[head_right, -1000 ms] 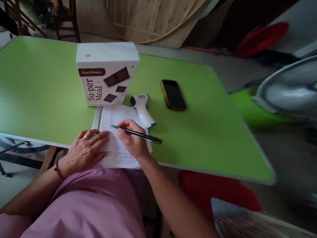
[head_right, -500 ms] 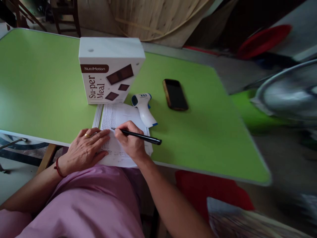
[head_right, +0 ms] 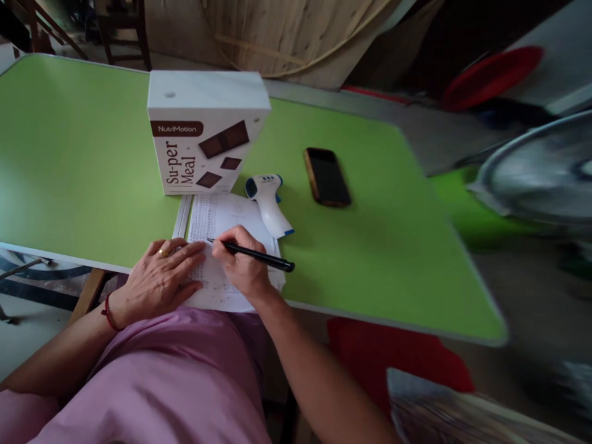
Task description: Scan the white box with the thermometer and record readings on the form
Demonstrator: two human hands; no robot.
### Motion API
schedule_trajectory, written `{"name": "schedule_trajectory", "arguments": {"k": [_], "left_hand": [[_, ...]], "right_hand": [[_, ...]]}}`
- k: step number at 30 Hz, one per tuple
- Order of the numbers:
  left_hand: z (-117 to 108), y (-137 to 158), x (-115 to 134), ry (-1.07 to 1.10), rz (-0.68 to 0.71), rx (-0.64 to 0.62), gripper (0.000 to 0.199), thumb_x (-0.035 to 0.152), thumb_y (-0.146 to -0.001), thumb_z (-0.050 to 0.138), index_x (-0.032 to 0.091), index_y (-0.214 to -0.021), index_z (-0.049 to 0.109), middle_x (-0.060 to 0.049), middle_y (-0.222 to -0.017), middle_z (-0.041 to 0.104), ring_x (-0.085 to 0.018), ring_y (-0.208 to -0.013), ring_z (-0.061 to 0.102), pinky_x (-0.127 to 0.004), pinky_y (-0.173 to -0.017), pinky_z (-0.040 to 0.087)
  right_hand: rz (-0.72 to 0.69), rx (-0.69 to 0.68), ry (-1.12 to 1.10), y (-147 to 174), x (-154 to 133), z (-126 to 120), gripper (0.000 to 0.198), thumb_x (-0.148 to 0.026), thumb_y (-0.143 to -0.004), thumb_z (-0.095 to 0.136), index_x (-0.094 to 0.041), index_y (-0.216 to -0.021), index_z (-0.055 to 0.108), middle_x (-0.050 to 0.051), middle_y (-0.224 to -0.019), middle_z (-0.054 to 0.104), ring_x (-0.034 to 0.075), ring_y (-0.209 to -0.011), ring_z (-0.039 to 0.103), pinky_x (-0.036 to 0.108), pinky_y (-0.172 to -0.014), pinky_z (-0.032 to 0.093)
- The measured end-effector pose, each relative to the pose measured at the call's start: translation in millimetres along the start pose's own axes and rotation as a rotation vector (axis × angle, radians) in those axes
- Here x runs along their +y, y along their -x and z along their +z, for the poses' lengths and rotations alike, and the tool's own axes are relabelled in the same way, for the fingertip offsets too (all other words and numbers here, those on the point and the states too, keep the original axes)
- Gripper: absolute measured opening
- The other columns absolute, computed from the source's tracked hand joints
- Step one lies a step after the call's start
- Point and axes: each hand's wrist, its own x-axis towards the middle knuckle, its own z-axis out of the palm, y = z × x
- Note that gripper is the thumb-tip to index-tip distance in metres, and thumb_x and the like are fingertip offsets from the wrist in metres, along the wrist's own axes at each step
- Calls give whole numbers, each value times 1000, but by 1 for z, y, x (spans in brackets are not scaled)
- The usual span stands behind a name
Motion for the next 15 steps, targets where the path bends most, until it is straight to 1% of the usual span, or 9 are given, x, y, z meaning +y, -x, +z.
{"name": "schedule_trajectory", "arguments": {"k": [7,12,15], "left_hand": [[0,1,0,-2,7,15,44,43,-109,55,13,-140,62,-11,-154,61,-32,-133,55,-48,-107,43],[0,0,0,-5,9,16,44,43,-108,56,13,-140,62,-11,-153,62,-32,-132,56,-48,-106,44],[-1,0,0,-7,6,12,43,43,-109,55,14,-140,62,-11,-153,62,-32,-132,56,-47,-106,44]], "right_hand": [[1,-19,-14,-1,-1,-1,17,-38,-82,61,-26,-70,58,-2,-59,62,16,-54,54,28,-56,50],[2,-5,-29,-1,-2,-1,17,-38,-80,62,-26,-68,58,-3,-56,61,15,-51,53,27,-52,47],[13,28,-24,-1,-2,0,18,-39,-80,62,-26,-69,59,-3,-56,60,15,-51,52,28,-53,48]]}}
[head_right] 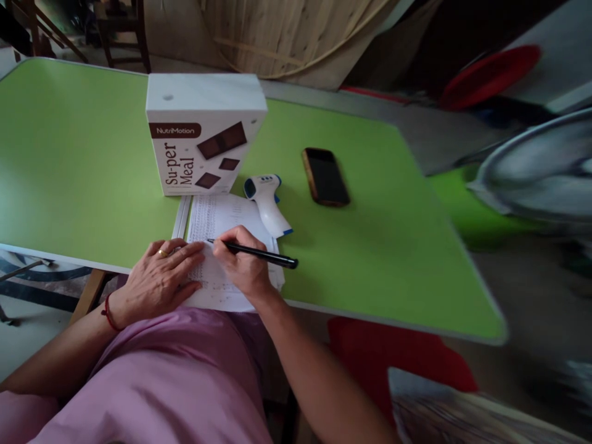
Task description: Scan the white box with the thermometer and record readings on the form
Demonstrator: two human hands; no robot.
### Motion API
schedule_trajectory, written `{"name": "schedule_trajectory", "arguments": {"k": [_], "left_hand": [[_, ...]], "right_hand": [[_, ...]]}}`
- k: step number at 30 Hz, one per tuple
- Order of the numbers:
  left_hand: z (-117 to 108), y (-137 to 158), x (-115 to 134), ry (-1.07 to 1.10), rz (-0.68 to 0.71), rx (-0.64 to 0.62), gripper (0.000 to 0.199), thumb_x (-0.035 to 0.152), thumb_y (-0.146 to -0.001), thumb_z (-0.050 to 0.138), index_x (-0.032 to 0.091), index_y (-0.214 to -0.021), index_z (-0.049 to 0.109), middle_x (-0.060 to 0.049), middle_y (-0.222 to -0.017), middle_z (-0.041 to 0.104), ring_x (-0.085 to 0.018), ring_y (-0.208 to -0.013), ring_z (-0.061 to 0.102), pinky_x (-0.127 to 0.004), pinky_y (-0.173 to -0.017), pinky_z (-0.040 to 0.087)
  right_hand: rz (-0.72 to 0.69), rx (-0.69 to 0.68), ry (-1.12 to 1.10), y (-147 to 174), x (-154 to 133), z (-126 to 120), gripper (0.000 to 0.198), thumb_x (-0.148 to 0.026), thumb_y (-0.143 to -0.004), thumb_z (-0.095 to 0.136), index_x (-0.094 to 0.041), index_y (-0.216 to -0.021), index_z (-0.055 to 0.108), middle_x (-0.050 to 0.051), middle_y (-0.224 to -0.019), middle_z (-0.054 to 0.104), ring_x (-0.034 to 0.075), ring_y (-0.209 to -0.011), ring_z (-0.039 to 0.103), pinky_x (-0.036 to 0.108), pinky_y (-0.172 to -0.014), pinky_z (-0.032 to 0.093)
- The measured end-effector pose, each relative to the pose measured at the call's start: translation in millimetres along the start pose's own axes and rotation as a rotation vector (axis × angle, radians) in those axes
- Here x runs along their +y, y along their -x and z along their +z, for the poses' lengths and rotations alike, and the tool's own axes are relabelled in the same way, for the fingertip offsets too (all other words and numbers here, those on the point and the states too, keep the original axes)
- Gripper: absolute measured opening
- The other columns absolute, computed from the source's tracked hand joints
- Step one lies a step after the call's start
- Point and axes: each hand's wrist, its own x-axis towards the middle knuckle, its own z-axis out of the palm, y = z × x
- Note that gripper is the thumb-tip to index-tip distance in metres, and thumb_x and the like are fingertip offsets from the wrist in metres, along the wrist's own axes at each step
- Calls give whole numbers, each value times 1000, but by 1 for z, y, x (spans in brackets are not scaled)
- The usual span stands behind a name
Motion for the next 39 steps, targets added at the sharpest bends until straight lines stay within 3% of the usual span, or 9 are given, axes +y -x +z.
{"name": "schedule_trajectory", "arguments": {"k": [13,31,39], "left_hand": [[0,0,1,-20,2,15,42,41,-107,59,13,-138,62,-8,-153,62,-31,-131,56,-46,-105,43],[2,2,-1,-32,7,31,42,42,-107,59,13,-138,63,-8,-153,63,-30,-130,56,-46,-105,43],[1,2,0,-33,-1,11,44,43,-108,59,14,-140,62,-9,-154,62,-30,-132,56,-46,-106,43]], "right_hand": [[-123,24,-47,0,5,2,17,-33,-84,64,-24,-70,61,-4,-55,62,13,-48,54,24,-49,45],[-33,58,-18,0,3,3,16,-35,-79,61,-25,-68,58,-3,-55,59,14,-48,52,26,-51,47],[-60,67,-19,1,5,4,17,-36,-82,61,-25,-69,59,-3,-55,60,14,-49,54,25,-50,46]]}}
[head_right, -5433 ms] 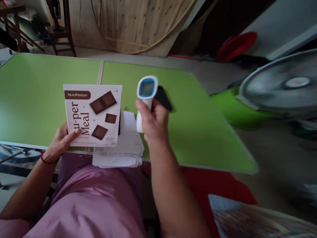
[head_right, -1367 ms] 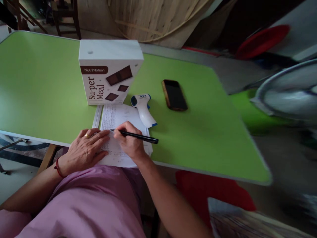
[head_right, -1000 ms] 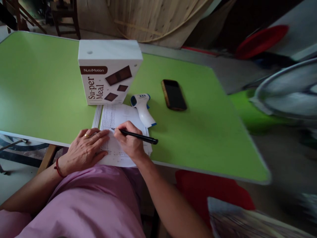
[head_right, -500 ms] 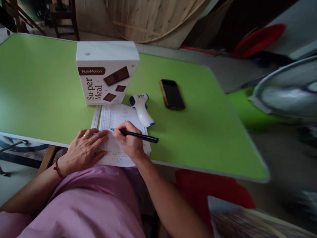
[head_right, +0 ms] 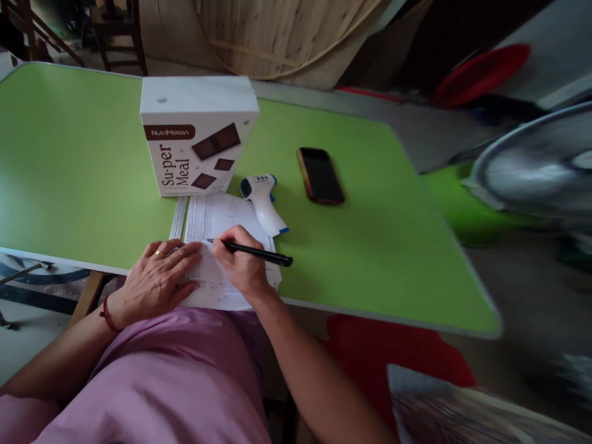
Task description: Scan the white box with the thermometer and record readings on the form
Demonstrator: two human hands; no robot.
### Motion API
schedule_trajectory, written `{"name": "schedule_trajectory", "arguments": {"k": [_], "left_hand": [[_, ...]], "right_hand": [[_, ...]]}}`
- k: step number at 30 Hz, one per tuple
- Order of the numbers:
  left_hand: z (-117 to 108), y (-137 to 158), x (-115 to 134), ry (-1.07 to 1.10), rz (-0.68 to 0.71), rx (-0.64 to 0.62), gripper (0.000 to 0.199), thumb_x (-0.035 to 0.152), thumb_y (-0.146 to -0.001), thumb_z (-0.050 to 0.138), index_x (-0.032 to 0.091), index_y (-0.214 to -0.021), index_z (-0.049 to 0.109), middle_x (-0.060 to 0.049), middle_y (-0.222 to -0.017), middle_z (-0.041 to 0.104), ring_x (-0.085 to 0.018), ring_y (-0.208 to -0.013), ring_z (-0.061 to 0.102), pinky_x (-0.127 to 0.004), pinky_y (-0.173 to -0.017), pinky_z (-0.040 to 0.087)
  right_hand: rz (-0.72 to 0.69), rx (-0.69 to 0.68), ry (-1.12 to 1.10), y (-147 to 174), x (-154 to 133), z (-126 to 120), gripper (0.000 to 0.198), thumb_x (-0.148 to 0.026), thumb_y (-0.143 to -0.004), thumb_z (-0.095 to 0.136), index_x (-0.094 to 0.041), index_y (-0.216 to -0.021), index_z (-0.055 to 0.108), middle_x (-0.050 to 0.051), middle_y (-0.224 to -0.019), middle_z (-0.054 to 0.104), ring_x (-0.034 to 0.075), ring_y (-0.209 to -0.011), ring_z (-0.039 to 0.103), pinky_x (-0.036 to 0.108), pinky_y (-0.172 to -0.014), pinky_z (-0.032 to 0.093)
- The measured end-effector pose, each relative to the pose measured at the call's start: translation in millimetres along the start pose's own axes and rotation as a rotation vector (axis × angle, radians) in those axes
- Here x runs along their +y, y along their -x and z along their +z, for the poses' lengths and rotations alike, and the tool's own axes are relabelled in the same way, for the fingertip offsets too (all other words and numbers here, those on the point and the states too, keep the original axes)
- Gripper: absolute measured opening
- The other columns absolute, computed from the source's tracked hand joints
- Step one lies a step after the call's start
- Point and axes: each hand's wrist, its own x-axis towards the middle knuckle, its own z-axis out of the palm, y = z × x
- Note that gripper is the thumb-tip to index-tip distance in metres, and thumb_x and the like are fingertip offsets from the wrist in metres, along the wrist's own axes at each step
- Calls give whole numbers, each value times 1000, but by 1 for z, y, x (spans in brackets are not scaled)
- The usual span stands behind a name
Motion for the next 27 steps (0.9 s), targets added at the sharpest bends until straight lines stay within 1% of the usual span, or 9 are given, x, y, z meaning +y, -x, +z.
{"name": "schedule_trajectory", "arguments": {"k": [11,16,20,27], "left_hand": [[1,0,-1,5,2,12,41,42,-108,58,14,-138,62,-8,-153,63,-30,-132,56,-45,-105,42],[0,0,-1,6,3,13,43,42,-108,58,14,-140,62,-9,-153,63,-30,-132,56,-46,-106,44],[0,0,-1,5,0,3,43,41,-108,58,14,-140,62,-10,-153,62,-30,-132,56,-46,-106,45],[0,0,-1,10,-8,-20,44,42,-108,58,14,-142,61,-12,-154,61,-30,-134,55,-47,-107,45]], "right_hand": [[3,-12,15,0,-2,-2,17,-35,-79,61,-25,-67,57,-3,-54,59,14,-49,51,26,-51,46],[64,23,9,0,-1,-3,16,-36,-79,61,-25,-68,56,-4,-55,57,14,-49,49,27,-51,46],[87,44,16,0,0,-4,15,-36,-77,61,-25,-68,57,-4,-54,54,14,-48,47,28,-51,46],[95,18,21,0,0,-4,15,-36,-77,62,-25,-68,56,-3,-55,56,15,-50,49,28,-52,48]]}}
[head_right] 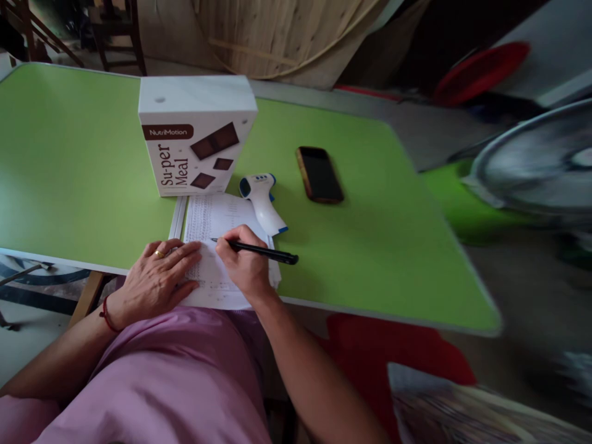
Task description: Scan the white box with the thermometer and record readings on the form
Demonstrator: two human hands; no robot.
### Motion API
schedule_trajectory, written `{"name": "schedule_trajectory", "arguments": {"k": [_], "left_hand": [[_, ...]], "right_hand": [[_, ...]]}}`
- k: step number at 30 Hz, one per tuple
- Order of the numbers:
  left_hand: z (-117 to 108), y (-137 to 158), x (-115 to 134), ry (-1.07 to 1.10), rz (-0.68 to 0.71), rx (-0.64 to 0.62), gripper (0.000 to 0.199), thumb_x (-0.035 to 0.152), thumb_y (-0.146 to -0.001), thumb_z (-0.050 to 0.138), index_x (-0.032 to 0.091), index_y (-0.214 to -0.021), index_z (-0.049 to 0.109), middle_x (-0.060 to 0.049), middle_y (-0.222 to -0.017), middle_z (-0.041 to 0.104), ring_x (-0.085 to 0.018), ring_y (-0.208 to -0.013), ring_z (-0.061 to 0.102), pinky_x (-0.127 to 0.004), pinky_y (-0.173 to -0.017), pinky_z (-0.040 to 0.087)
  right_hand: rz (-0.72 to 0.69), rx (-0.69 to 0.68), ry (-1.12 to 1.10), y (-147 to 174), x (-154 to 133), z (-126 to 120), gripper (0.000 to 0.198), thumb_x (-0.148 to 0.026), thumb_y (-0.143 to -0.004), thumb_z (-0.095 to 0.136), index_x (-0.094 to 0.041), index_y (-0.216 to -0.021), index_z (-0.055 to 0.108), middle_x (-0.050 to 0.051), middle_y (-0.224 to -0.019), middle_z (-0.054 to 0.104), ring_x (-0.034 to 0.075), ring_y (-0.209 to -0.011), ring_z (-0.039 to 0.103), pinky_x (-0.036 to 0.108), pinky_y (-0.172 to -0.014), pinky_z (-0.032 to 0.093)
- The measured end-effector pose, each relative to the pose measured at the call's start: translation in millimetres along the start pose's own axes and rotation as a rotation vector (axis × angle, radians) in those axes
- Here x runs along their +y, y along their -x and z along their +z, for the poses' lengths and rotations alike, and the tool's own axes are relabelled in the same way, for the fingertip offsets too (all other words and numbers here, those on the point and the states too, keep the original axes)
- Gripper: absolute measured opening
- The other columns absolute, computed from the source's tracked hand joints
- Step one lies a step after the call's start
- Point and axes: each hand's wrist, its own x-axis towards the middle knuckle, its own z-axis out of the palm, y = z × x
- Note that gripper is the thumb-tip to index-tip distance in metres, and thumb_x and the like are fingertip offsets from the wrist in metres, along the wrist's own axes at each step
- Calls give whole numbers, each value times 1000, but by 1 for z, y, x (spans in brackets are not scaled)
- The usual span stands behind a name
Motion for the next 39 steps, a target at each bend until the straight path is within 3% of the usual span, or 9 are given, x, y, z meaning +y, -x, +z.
{"name": "schedule_trajectory", "arguments": {"k": [39], "left_hand": [[-1,1,1,-1,0,-7,43,40,-107,59,15,-141,62,-13,-153,62,-31,-134,57,-47,-107,46]], "right_hand": [[-23,-16,4,0,0,2,17,-37,-79,61,-25,-67,57,-3,-55,60,15,-50,51,27,-51,48]]}}
